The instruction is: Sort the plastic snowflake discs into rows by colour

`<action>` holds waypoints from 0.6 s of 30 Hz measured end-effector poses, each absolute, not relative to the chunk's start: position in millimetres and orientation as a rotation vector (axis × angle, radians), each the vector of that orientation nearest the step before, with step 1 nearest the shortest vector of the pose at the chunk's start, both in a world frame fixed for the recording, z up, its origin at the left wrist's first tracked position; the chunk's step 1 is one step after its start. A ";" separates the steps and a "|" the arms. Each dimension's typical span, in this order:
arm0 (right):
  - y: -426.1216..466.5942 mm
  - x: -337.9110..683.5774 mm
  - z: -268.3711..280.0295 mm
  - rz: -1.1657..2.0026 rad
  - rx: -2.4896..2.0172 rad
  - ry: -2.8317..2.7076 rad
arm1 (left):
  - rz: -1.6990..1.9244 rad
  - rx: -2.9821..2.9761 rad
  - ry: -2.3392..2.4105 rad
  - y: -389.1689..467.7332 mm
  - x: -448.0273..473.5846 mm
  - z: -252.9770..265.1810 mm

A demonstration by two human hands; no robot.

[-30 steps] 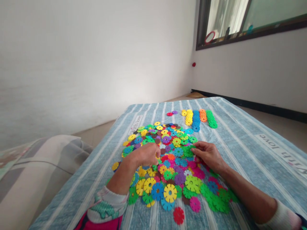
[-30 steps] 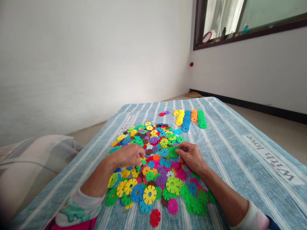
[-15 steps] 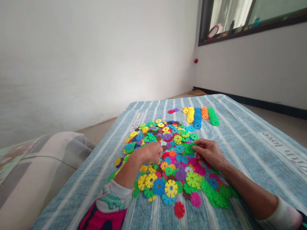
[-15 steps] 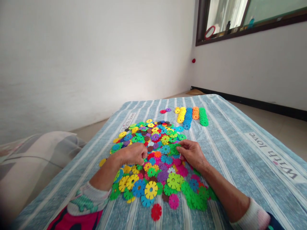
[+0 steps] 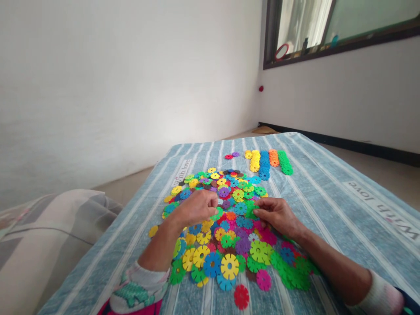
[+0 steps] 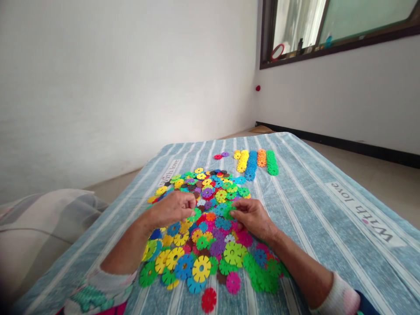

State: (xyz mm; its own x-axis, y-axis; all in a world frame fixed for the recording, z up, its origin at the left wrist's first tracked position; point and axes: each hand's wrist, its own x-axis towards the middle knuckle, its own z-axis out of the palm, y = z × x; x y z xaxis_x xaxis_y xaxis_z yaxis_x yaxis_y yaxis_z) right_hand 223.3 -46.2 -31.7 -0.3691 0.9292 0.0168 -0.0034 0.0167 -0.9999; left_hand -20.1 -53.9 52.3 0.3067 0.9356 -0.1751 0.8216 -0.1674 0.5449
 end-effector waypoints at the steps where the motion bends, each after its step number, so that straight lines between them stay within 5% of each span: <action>1: -47.0 222.0 -32.2 1.484 -0.965 -1.519 | 0.349 2.011 1.538 -54.5 -15.0 50.6; 18: -45.0 214.7 -33.6 1.581 -0.918 -1.453 | 0.805 1.633 1.239 -63.6 40.9 10.5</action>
State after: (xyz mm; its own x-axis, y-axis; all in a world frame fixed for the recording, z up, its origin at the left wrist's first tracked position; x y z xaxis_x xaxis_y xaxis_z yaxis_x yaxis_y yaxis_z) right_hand 214.7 -45.0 -33.6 -0.4304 0.9027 -0.0014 -0.0746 -0.0371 -0.9965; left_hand 40.9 -63.6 10.5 0.2836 0.9587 -0.0231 0.3684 -0.0867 0.9256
